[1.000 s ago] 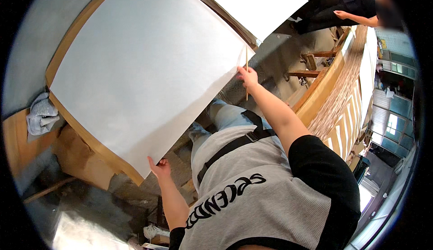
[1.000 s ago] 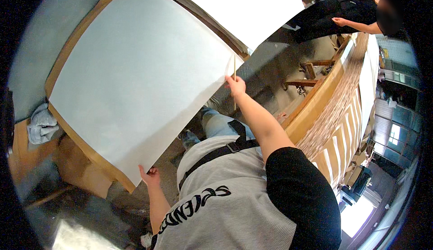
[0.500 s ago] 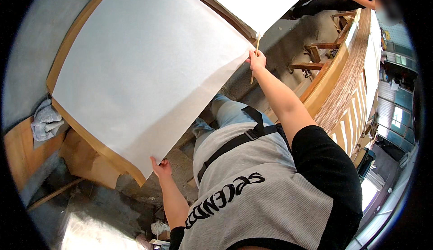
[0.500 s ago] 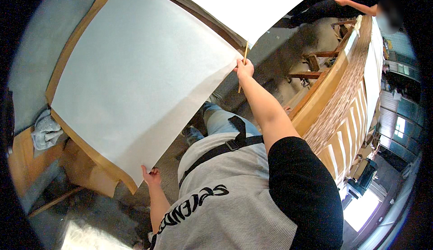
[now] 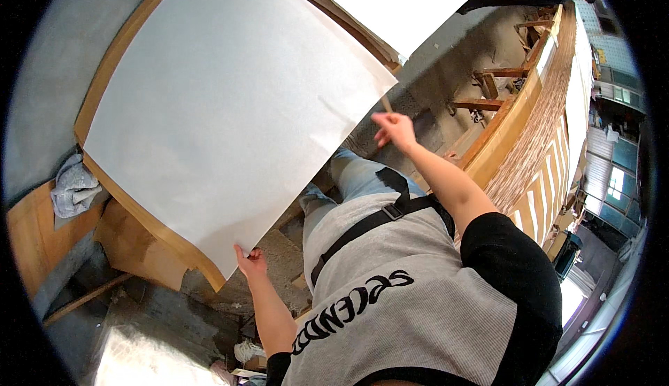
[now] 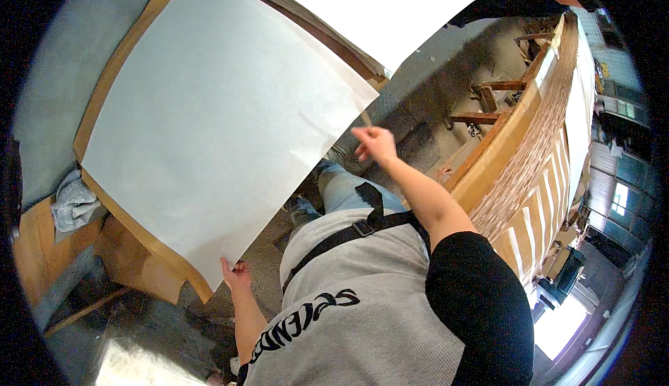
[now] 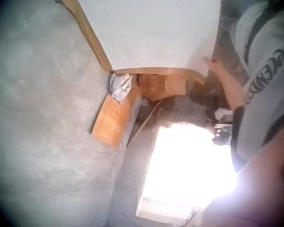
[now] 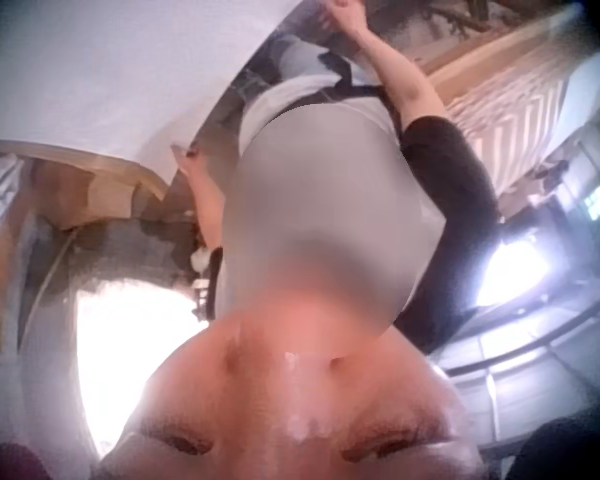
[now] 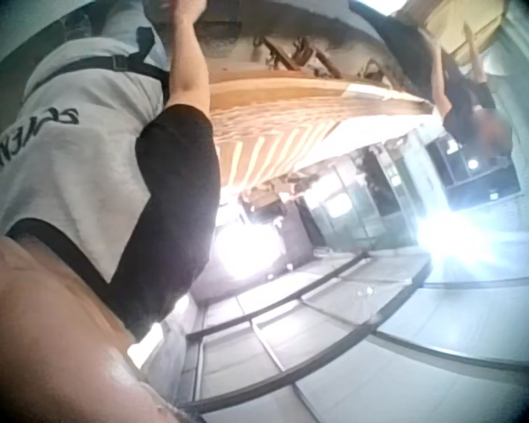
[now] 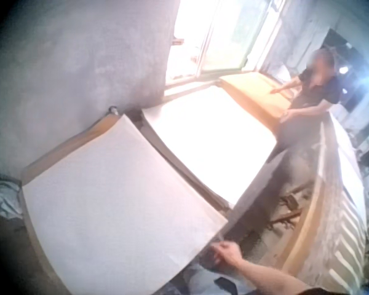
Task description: The person repeatedly wraps large white rectangular sheets with brown paper, using a wooden stick to smooth the paper and fold the edges. The person places the wrapped sheets onto a striped wooden surface and repeats the process with additional sheets.
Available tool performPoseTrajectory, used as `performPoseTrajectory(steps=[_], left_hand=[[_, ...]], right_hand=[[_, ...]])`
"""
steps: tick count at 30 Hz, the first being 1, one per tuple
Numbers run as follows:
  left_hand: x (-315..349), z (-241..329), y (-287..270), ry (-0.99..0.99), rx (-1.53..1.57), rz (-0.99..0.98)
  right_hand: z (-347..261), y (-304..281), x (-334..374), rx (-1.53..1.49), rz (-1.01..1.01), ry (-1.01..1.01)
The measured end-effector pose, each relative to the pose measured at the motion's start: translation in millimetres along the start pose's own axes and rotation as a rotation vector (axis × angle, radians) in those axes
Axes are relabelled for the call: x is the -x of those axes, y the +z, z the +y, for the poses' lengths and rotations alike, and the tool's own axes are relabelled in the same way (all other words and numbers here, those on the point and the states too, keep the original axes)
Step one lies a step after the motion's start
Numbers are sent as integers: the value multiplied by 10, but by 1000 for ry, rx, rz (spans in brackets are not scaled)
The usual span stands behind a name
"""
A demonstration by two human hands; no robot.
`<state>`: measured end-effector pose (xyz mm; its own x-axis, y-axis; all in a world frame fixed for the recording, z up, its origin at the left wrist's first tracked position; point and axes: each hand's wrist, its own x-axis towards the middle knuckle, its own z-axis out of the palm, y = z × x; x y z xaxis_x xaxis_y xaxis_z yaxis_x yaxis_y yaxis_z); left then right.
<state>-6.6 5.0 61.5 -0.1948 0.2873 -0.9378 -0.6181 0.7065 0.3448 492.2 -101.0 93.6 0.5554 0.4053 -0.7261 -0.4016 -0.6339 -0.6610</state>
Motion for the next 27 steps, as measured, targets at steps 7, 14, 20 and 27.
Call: performPoseTrajectory(steps=[7, 14, 20, 27], left_hand=[[175, 99, 32, 86, -92, 29], [432, 329, -86, 122, -211, 89], [1040, 637, 273, 322, -138, 13], [1674, 1513, 1490, 847, -395, -208]], right_hand=[[22, 361, -234, -94, -320, 267], [64, 403, -279, -110, -403, 269], [-73, 488, -131, -72, -359, -7], [-121, 416, 129, -109, -351, -33]])
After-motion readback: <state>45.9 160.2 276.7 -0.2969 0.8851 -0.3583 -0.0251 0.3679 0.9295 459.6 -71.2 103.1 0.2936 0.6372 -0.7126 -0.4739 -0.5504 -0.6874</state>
